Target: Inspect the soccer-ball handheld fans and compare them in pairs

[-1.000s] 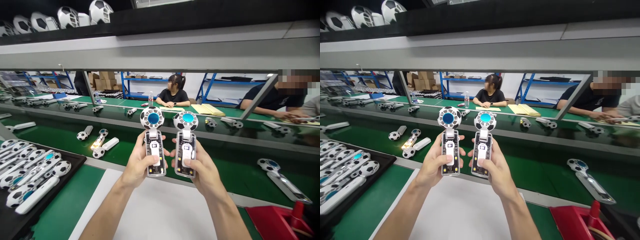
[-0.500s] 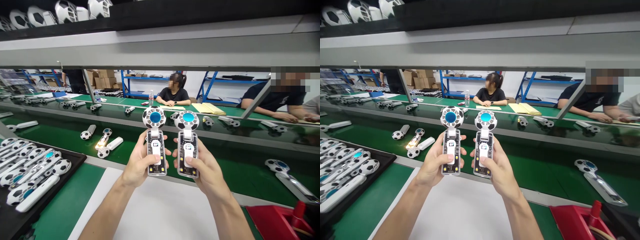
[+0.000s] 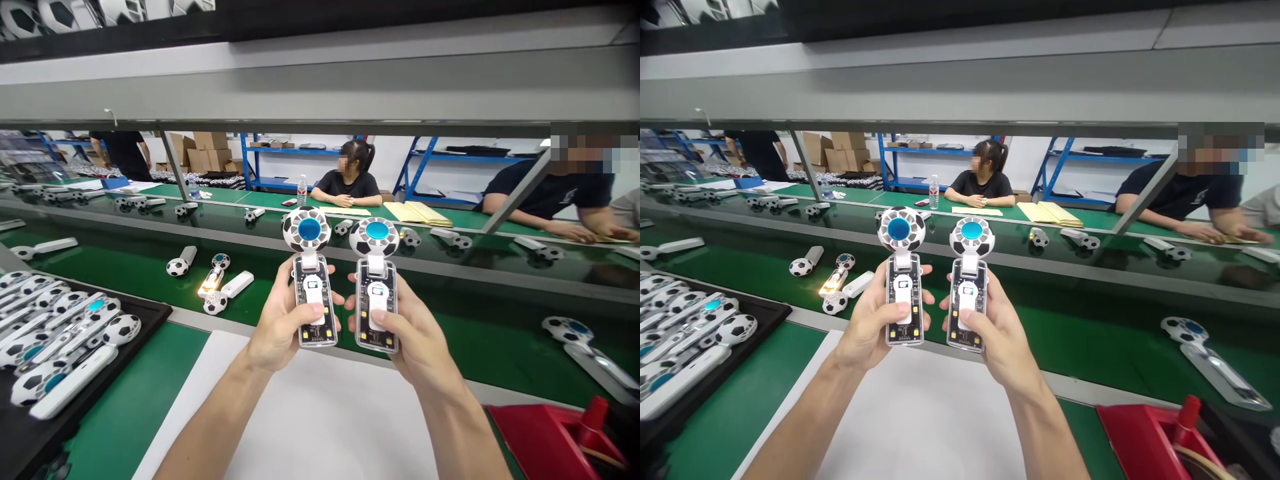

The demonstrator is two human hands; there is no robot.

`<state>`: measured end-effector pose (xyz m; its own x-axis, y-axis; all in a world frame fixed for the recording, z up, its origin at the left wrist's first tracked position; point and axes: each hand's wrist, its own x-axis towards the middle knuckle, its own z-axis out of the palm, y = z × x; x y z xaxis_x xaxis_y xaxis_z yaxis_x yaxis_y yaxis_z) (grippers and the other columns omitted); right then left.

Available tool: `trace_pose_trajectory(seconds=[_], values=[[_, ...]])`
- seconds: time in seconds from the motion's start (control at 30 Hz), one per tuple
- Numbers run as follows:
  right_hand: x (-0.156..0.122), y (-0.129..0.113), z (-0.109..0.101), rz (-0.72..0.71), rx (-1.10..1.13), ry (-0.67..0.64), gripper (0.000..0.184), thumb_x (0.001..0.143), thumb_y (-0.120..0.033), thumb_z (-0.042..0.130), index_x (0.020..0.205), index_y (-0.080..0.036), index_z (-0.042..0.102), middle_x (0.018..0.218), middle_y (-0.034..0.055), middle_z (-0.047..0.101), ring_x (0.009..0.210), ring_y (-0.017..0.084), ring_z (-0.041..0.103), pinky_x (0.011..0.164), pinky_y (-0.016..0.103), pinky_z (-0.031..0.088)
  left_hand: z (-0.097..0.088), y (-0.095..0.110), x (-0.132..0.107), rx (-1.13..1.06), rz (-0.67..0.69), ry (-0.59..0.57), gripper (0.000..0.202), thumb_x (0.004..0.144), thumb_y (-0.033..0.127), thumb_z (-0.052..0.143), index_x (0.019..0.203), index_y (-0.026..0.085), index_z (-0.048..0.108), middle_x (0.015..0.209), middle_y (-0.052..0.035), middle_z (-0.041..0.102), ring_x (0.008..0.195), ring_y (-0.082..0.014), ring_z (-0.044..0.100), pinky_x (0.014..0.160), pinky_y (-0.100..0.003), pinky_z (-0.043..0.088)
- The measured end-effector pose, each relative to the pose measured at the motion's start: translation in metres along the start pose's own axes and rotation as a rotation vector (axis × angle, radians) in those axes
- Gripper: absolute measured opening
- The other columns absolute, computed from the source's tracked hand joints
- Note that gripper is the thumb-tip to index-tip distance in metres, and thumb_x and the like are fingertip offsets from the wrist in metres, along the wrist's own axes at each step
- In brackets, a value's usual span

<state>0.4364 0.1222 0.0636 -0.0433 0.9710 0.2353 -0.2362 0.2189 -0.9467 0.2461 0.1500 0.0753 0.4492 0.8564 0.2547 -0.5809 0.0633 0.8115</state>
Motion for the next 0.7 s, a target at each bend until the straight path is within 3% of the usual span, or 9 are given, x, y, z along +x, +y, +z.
trace_pose_trajectory(seconds=[0.13,0.23,0.33,0.43,0.53,0.6,0.63,0.7], values=[[0.0,0.003,-0.001,-0.019,0.005,0.017,0.05,0.085,-0.031,0.07,0.132,-0.027,0.052,0.099,0.0056,0.071,0.07,0.017,0.068,0.061,0.029,0.057,0.0,-0.001,-0.001,-0.004,0.01,-0.024,0.06,0.08,0.018,0.071,0.131,0.025,0.04,0.126,-0.0125,0.063,0.073,-0.0175,0.07,0.061,-0.031,0.057],[0.0,0.001,0.001,-0.035,-0.005,0.057,0.052,0.082,-0.033,0.073,0.129,-0.025,0.053,0.092,0.0049,0.071,0.069,0.018,0.067,0.058,0.028,0.056,0.001,-0.002,0.0,-0.002,0.017,-0.03,0.061,0.079,0.021,0.073,0.131,0.026,0.04,0.127,-0.0115,0.062,0.074,-0.0181,0.07,0.062,-0.032,0.058],[0.0,-0.003,0.008,0.002,0.01,0.129,0.036,0.09,-0.048,0.063,0.113,-0.02,0.058,0.07,0.0028,0.067,0.052,0.016,0.061,0.044,0.025,0.047,0.001,-0.005,0.002,0.022,0.018,0.032,0.039,0.089,0.035,0.065,0.121,0.024,0.045,0.119,-0.0099,0.065,0.065,-0.0147,0.068,0.054,-0.029,0.056],[0.0,-0.003,0.015,-0.035,0.015,0.173,0.034,0.097,-0.053,0.05,0.102,-0.02,0.057,0.06,0.0007,0.061,0.044,0.015,0.056,0.039,0.024,0.042,0.001,-0.007,0.004,0.046,0.021,0.121,0.021,0.096,0.037,0.055,0.109,0.022,0.048,0.113,-0.0079,0.066,0.061,-0.0122,0.066,0.047,-0.025,0.053],[0.003,-0.001,0.016,-0.239,0.008,0.252,0.027,0.092,-0.045,0.062,0.105,-0.023,0.055,0.084,0.0037,0.069,0.058,0.018,0.066,0.045,0.029,0.052,0.0,-0.007,0.005,0.045,0.039,0.087,0.021,0.095,0.034,0.057,0.107,0.021,0.048,0.111,-0.0072,0.065,0.06,-0.013,0.066,0.048,-0.027,0.055],[0.004,-0.002,0.013,-0.28,0.055,0.315,0.032,0.083,-0.037,0.073,0.106,-0.024,0.056,0.103,0.0047,0.069,0.075,0.021,0.071,0.057,0.034,0.059,-0.002,-0.007,0.005,0.051,0.046,0.063,0.023,0.093,0.035,0.059,0.107,0.021,0.046,0.11,-0.0065,0.066,0.062,-0.0151,0.068,0.05,-0.029,0.056],[0.005,-0.003,0.011,-0.242,0.105,0.31,0.033,0.08,-0.037,0.075,0.104,-0.024,0.057,0.102,0.0044,0.069,0.078,0.022,0.072,0.061,0.036,0.061,-0.004,-0.008,0.006,0.064,0.059,0.069,0.024,0.092,0.035,0.06,0.107,0.022,0.046,0.109,-0.0059,0.066,0.065,-0.0165,0.069,0.052,-0.031,0.057],[0.003,-0.005,0.006,-0.146,0.15,0.25,0.029,0.079,-0.044,0.07,0.096,-0.022,0.06,0.08,0.0021,0.067,0.067,0.021,0.069,0.059,0.038,0.06,-0.008,-0.012,0.01,0.138,0.118,0.135,0.029,0.088,0.034,0.066,0.106,0.022,0.047,0.106,-0.0048,0.067,0.071,-0.0181,0.071,0.058,-0.033,0.059]])
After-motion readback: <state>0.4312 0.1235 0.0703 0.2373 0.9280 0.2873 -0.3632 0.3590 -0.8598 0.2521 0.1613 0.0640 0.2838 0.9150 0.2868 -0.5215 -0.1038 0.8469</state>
